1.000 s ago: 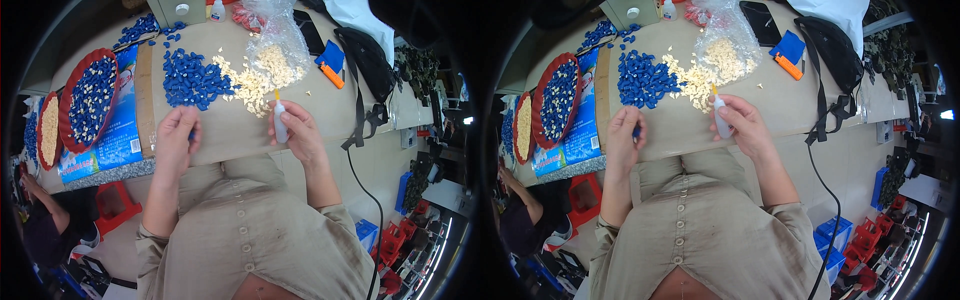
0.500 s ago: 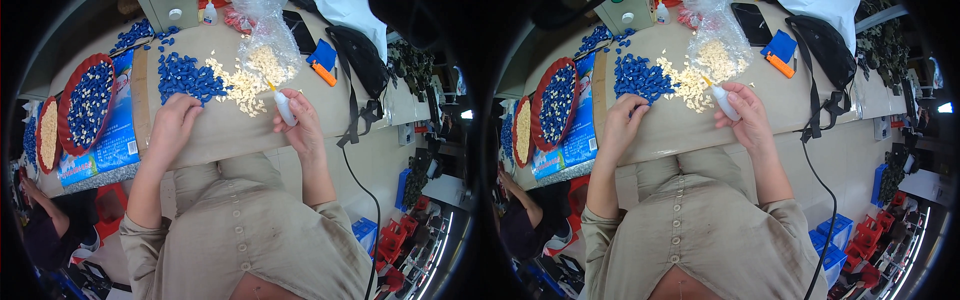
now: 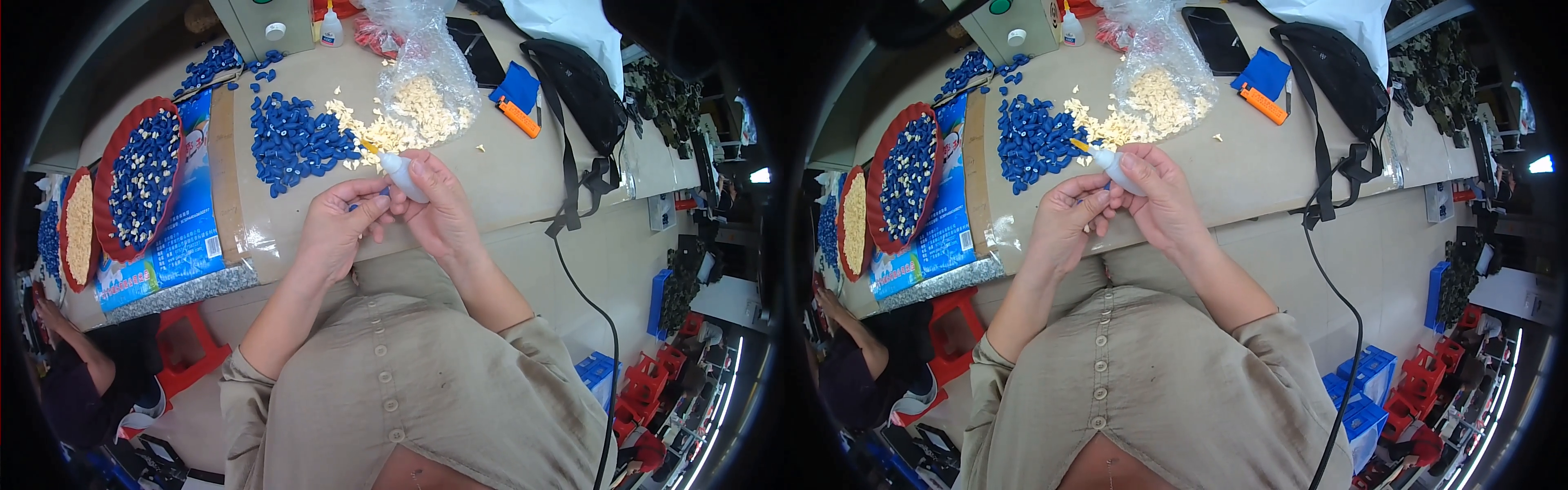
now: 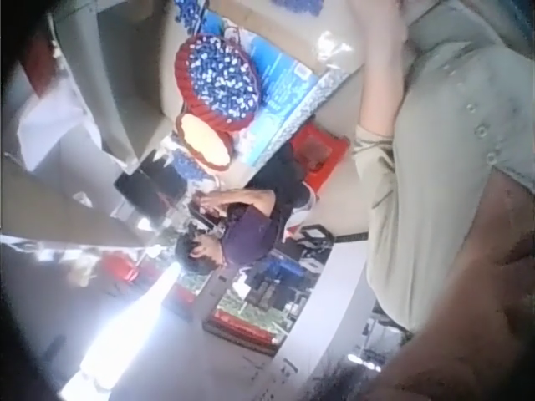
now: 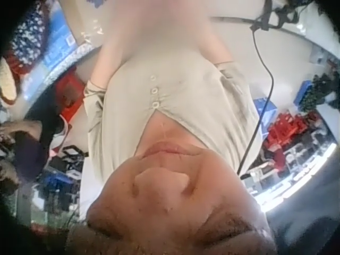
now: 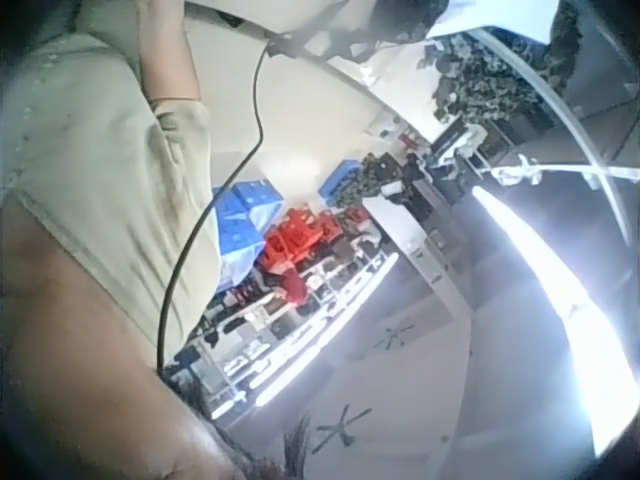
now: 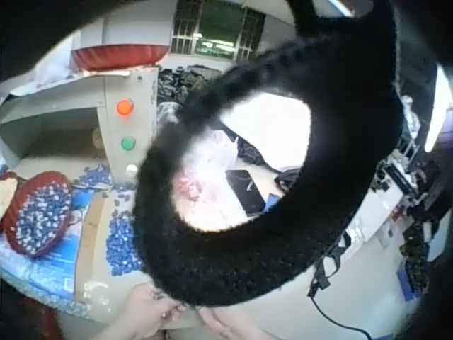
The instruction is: The person glues small beige plastic inserts onto blue plastic components by hand, applying glue from a bottle.
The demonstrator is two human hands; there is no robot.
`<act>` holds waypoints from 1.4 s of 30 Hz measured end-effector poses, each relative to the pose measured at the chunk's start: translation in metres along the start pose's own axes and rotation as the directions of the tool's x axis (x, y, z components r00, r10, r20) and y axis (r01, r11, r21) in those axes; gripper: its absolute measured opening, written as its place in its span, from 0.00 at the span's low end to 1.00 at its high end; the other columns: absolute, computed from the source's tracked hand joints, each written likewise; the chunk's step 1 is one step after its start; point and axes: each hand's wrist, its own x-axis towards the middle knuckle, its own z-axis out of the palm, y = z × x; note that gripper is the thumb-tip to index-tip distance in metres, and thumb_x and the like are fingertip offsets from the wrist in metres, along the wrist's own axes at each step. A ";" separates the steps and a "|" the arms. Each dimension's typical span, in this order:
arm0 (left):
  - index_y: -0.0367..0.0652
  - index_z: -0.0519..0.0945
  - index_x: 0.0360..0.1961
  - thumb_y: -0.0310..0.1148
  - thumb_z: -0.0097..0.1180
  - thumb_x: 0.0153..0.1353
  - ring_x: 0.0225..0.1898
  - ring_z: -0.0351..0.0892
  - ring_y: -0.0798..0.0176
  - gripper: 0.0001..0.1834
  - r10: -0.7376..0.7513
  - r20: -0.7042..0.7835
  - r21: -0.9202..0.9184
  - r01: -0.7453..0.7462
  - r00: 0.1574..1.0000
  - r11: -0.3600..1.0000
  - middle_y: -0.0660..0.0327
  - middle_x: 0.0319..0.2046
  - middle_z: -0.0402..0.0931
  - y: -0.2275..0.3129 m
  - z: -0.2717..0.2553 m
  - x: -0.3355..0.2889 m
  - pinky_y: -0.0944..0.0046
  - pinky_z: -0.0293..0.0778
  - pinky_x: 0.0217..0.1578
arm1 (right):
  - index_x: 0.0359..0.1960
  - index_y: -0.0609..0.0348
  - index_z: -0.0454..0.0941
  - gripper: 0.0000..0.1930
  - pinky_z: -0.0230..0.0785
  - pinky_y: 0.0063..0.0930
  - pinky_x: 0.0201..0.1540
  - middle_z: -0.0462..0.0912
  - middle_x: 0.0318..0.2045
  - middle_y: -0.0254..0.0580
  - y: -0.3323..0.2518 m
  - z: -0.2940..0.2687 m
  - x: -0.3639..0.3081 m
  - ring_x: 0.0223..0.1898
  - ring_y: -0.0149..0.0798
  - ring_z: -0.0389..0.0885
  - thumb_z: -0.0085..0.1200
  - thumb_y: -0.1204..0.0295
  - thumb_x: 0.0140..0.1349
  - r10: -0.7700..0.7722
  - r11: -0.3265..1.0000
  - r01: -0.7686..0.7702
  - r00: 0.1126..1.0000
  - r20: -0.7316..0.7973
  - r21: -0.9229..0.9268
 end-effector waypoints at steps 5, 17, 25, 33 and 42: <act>0.33 0.73 0.39 0.22 0.52 0.51 0.27 0.73 0.70 0.12 0.091 -0.073 0.118 -0.082 0.993 0.990 0.59 0.29 0.74 0.005 -0.012 0.004 0.75 0.69 0.20 | 0.39 0.61 0.67 0.13 0.61 0.18 0.26 0.72 0.27 0.36 -0.009 -0.011 0.003 0.24 0.25 0.67 0.51 0.70 0.55 -0.151 0.987 0.144 0.982 -0.114 -0.071; 0.33 0.70 0.42 0.23 0.48 0.55 0.29 0.74 0.69 0.13 0.159 -0.071 0.313 -0.129 0.985 0.941 0.57 0.33 0.73 0.002 -0.014 0.006 0.74 0.72 0.24 | 0.37 0.62 0.66 0.12 0.64 0.18 0.27 0.73 0.27 0.37 -0.003 -0.022 -0.006 0.25 0.26 0.70 0.50 0.69 0.56 -0.373 0.861 0.335 0.927 -0.028 -0.383; 0.33 0.69 0.44 0.23 0.47 0.56 0.30 0.73 0.69 0.14 0.212 -0.059 0.367 -0.176 0.976 0.913 0.57 0.33 0.72 -0.003 -0.013 0.005 0.74 0.72 0.23 | 0.36 0.61 0.66 0.11 0.63 0.17 0.28 0.73 0.27 0.36 0.000 -0.023 -0.008 0.25 0.25 0.70 0.50 0.69 0.55 -0.462 0.774 0.416 0.887 0.024 -0.477; 0.33 0.69 0.44 0.22 0.46 0.56 0.29 0.73 0.70 0.13 0.244 -0.059 0.385 -0.204 0.968 0.900 0.58 0.31 0.72 -0.005 -0.013 0.006 0.74 0.73 0.23 | 0.36 0.61 0.66 0.10 0.62 0.18 0.27 0.70 0.31 0.36 0.000 -0.025 -0.010 0.26 0.27 0.70 0.49 0.69 0.56 -0.437 0.767 0.389 0.899 0.029 -0.511; 0.33 0.69 0.44 0.22 0.46 0.56 0.29 0.73 0.71 0.13 0.257 -0.060 0.397 -0.213 0.965 0.893 0.58 0.30 0.72 -0.005 -0.012 0.005 0.74 0.73 0.23 | 0.36 0.61 0.66 0.10 0.61 0.19 0.27 0.69 0.31 0.36 0.001 -0.025 -0.009 0.27 0.28 0.69 0.48 0.70 0.56 -0.430 0.760 0.370 0.903 0.015 -0.534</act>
